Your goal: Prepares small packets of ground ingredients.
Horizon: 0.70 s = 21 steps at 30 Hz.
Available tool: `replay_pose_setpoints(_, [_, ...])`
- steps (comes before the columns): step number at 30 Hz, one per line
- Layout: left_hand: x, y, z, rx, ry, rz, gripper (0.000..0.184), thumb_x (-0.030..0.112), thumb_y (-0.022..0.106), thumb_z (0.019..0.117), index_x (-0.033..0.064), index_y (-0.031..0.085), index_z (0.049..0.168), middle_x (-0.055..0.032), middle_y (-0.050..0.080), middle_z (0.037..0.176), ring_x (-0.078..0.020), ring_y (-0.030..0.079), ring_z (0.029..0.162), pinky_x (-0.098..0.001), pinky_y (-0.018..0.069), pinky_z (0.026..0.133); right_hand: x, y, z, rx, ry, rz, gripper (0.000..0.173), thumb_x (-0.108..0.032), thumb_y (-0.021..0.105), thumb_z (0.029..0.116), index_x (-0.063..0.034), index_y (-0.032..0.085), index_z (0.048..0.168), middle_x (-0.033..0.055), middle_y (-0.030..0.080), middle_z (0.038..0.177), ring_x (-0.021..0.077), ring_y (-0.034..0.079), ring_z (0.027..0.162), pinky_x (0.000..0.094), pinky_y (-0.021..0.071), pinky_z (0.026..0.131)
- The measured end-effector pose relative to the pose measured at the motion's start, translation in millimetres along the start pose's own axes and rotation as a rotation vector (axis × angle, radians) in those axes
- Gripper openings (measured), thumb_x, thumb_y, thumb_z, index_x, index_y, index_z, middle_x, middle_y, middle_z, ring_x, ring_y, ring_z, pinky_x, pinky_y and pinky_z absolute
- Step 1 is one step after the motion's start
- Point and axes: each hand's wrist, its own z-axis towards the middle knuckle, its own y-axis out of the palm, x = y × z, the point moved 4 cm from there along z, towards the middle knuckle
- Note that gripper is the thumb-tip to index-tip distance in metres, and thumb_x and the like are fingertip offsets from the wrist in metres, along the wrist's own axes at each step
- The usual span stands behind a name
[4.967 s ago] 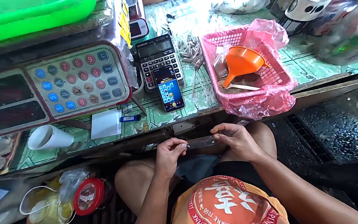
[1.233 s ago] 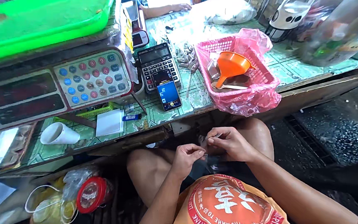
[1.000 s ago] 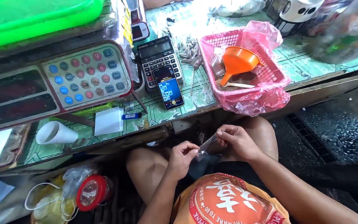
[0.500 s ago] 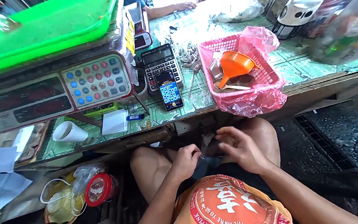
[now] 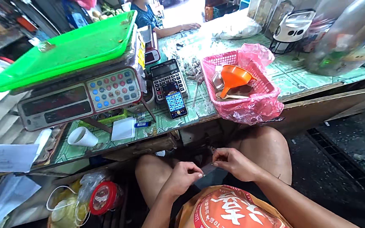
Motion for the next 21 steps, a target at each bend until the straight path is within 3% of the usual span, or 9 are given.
replay_pose_setpoints(5, [-7.8, -21.8, -8.1, 0.174, 0.083, -0.137, 0.011, 0.006, 0.069, 0.0926, 0.0048, 0.079, 0.097, -0.0036, 0.073, 0.097, -0.0107, 0.069, 0.093, -0.0291, 0.0580, 0.086, -3.6, -0.9, -6.1, 0.141, 0.035, 0.062, 0.009, -0.020, 0.066, 0.0957, -0.0121, 0.070, 0.097, -0.0026, 0.066, 0.081, 0.0059, 0.061, 0.070, 0.0240, 0.0522, 0.065])
replay_pose_setpoints(10, [-2.0, -15.7, -1.6, 0.425, 0.233, -0.412, 0.015, 0.009, 0.062, 0.0959, 0.0047, 0.072, 0.086, -0.0011, 0.070, 0.078, -0.0065, 0.062, 0.068, -0.0226, 0.0528, 0.065, -7.3, 11.2, -4.8, 0.138, 0.066, 0.079, 0.013, -0.025, 0.067, 0.0962, -0.0125, 0.069, 0.093, -0.0037, 0.063, 0.073, 0.0044, 0.058, 0.063, 0.0224, 0.0491, 0.059])
replay_pose_setpoints(14, [-1.2, -13.4, 9.0, 0.580, 0.278, -0.195, 0.026, 0.016, 0.058, 0.1015, 0.0073, 0.068, 0.079, 0.0034, 0.063, 0.070, -0.0035, 0.055, 0.060, -0.0199, 0.0467, 0.058, -10.7, 12.3, -7.9, 0.185, 0.068, 0.020, 0.020, -0.028, 0.063, 0.0995, -0.0129, 0.070, 0.089, -0.0062, 0.058, 0.067, 0.0024, 0.052, 0.057, 0.0216, 0.0443, 0.055])
replay_pose_setpoints(17, [-2.9, -20.1, 15.1, 0.545, 0.333, -0.322, 0.013, 0.004, 0.063, 0.0955, 0.0003, 0.074, 0.091, -0.0040, 0.073, 0.083, -0.0099, 0.067, 0.072, -0.0261, 0.0580, 0.071, -16.4, 5.3, -7.6, 0.241, 0.020, 0.044, 0.016, -0.023, 0.062, 0.0990, -0.0101, 0.070, 0.094, -0.0054, 0.058, 0.070, 0.0029, 0.051, 0.058, 0.0219, 0.0445, 0.055])
replay_pose_setpoints(21, [-3.3, -22.4, 15.1, 0.411, 0.359, -0.569, 0.015, -0.004, 0.068, 0.0897, -0.0042, 0.075, 0.103, -0.0110, 0.074, 0.098, -0.0154, 0.069, 0.084, -0.0316, 0.0594, 0.081, -20.0, -3.1, -7.4, 0.250, 0.015, 0.098, 0.014, -0.021, 0.062, 0.0996, -0.0091, 0.068, 0.098, -0.0043, 0.061, 0.074, 0.0033, 0.054, 0.059, 0.0213, 0.0464, 0.055])
